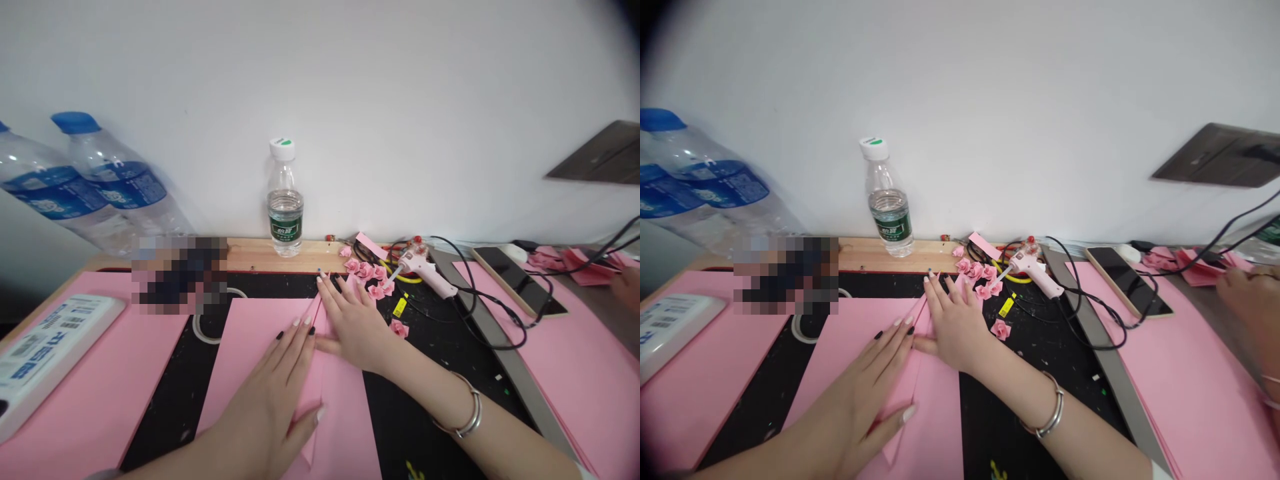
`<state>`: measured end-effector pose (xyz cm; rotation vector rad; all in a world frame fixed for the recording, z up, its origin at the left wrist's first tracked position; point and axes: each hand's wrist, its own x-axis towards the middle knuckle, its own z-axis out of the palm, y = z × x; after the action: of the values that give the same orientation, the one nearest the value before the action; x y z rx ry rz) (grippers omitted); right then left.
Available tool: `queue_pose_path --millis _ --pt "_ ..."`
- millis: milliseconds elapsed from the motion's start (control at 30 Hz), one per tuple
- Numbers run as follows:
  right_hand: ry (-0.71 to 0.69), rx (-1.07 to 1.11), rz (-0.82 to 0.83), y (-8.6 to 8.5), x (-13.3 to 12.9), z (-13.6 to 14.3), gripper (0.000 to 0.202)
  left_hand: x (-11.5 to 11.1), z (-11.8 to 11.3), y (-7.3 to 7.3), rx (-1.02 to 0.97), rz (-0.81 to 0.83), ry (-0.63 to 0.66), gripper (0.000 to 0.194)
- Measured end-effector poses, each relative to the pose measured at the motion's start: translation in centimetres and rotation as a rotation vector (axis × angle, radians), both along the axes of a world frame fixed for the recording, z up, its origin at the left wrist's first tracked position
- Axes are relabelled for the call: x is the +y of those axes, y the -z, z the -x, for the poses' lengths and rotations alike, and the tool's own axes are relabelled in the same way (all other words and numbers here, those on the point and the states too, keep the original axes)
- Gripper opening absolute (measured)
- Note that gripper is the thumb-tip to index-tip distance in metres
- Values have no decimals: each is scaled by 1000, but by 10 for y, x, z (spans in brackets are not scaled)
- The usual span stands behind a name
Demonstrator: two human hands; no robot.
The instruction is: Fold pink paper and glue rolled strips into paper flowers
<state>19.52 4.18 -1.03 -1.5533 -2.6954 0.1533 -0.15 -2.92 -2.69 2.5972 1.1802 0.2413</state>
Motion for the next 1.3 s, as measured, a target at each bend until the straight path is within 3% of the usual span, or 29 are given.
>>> queue_pose_path --millis 233,367,467,700,1033,1300 --pt "-29 10 92 -8 3 -4 86 -2 5 -1 11 -23 39 77" --pt "-80 -2 164 -19 6 -8 71 -1 5 -4 34 -11 55 77" --pt "-60 -5 114 -18 5 -6 58 -1 4 -7 53 -5 56 77" --pt "-30 5 -85 1 -3 4 53 -1 4 -8 40 -25 68 78" --pt "-1 -62 -108 6 -13 18 53 3 3 -9 0 -22 99 87" --pt "16 -20 -118 2 -10 15 53 8 4 -7 -13 49 128 95"
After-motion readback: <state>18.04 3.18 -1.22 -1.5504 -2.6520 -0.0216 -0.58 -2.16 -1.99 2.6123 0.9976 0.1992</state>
